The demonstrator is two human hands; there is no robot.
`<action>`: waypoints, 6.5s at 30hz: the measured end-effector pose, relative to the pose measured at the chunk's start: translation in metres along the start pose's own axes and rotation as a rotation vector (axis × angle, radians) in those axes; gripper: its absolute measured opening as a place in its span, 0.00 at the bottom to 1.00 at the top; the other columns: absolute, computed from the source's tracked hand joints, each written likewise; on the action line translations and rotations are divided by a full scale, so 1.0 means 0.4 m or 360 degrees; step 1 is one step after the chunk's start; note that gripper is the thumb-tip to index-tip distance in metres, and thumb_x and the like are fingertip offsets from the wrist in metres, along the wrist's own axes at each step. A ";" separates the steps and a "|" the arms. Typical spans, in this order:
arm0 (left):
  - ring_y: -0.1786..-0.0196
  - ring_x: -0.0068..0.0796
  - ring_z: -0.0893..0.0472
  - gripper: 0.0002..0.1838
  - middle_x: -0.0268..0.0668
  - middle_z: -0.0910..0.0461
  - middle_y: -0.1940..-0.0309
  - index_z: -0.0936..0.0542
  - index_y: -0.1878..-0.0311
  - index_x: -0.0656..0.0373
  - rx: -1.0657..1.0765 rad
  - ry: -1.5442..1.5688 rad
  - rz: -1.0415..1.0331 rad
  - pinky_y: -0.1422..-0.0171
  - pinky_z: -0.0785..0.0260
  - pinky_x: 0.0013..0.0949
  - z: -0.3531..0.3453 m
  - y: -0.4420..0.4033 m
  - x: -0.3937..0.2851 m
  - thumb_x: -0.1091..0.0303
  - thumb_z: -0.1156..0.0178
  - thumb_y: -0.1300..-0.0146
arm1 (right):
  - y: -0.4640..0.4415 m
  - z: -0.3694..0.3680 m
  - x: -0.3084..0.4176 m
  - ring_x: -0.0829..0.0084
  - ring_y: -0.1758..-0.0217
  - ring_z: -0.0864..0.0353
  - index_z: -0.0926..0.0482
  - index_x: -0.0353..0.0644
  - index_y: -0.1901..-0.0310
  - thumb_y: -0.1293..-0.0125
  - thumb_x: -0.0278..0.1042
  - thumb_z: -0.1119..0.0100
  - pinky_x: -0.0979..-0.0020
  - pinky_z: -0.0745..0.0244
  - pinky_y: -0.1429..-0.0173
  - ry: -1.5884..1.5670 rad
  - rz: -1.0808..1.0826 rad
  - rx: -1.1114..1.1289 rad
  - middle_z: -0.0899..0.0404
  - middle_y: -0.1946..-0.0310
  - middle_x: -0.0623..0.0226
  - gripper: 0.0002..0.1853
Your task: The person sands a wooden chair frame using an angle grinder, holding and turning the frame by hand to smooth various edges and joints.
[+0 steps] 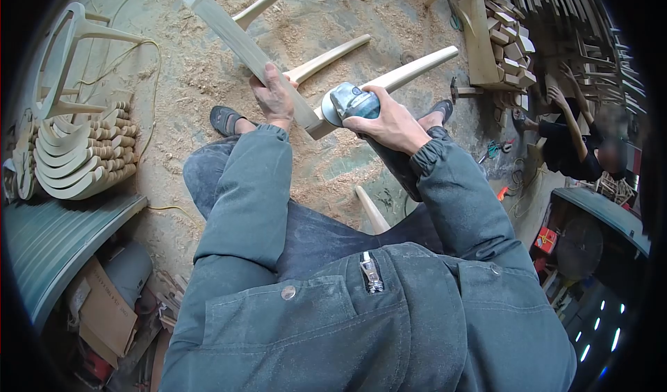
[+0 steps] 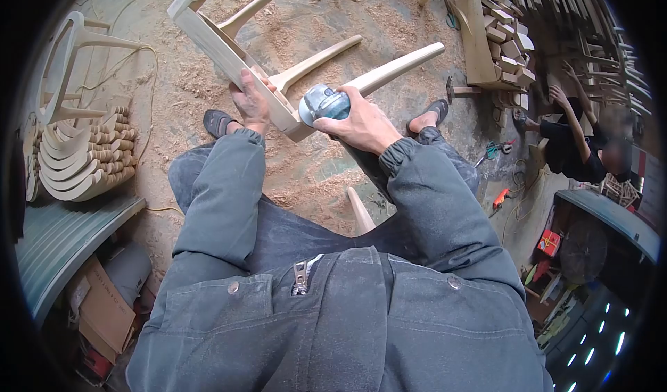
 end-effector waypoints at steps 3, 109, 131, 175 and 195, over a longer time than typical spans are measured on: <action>0.75 0.32 0.18 0.36 0.41 0.22 0.67 0.36 0.37 0.63 -0.0007 0.0024 0.0015 0.70 0.22 0.33 -0.003 -0.005 -0.002 0.38 0.40 0.26 | -0.008 -0.011 0.002 0.48 0.37 0.16 0.34 0.42 0.27 0.40 0.60 0.25 0.59 0.25 0.30 0.0031 0.0024 0.0023 0.18 0.42 0.40 0.47; 0.69 0.34 0.18 0.32 0.39 0.21 0.64 0.25 0.42 0.54 -0.0113 0.0186 0.0674 0.68 0.20 0.40 -0.022 -0.088 -0.016 0.32 0.58 0.20 | -0.258 0.185 0.197 0.65 0.41 0.18 0.36 0.40 0.25 0.48 0.34 0.18 0.67 0.16 0.37 -0.0725 0.1012 -0.0671 0.26 0.38 0.55 0.50; 0.26 0.37 0.30 0.43 0.43 0.28 0.28 0.34 0.21 0.60 0.0052 0.0100 0.0613 0.20 0.42 0.40 -0.024 -0.098 -0.067 0.31 0.54 0.21 | -0.317 -0.059 0.154 0.69 0.40 0.21 0.34 0.40 0.28 0.52 0.31 0.17 0.67 0.21 0.36 -0.0953 0.0929 -0.0688 0.26 0.40 0.60 0.49; 0.25 0.36 0.29 0.44 0.46 0.27 0.27 0.33 0.21 0.65 0.0074 0.0104 0.0458 0.20 0.40 0.36 0.019 -0.250 -0.099 0.35 0.46 0.22 | -0.356 0.084 0.131 0.60 0.45 0.12 0.33 0.50 0.28 0.52 0.40 0.16 0.60 0.15 0.40 -0.0229 0.0996 -0.0673 0.16 0.45 0.54 0.49; 0.31 0.30 0.25 0.36 0.41 0.22 0.33 0.28 0.25 0.64 0.0034 0.0270 0.0584 0.27 0.34 0.33 0.024 -0.323 -0.107 0.41 0.45 0.20 | -0.562 0.033 0.320 0.54 0.45 0.10 0.32 0.53 0.27 0.52 0.43 0.15 0.58 0.13 0.42 0.0274 0.1355 -0.0372 0.14 0.45 0.55 0.50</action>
Point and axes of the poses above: each hand's wrist, its own y-axis away from the middle knuckle, its own z-axis out of the back of the hand, x = y × z, the point moved 6 cm from there along -y, towards the middle knuckle
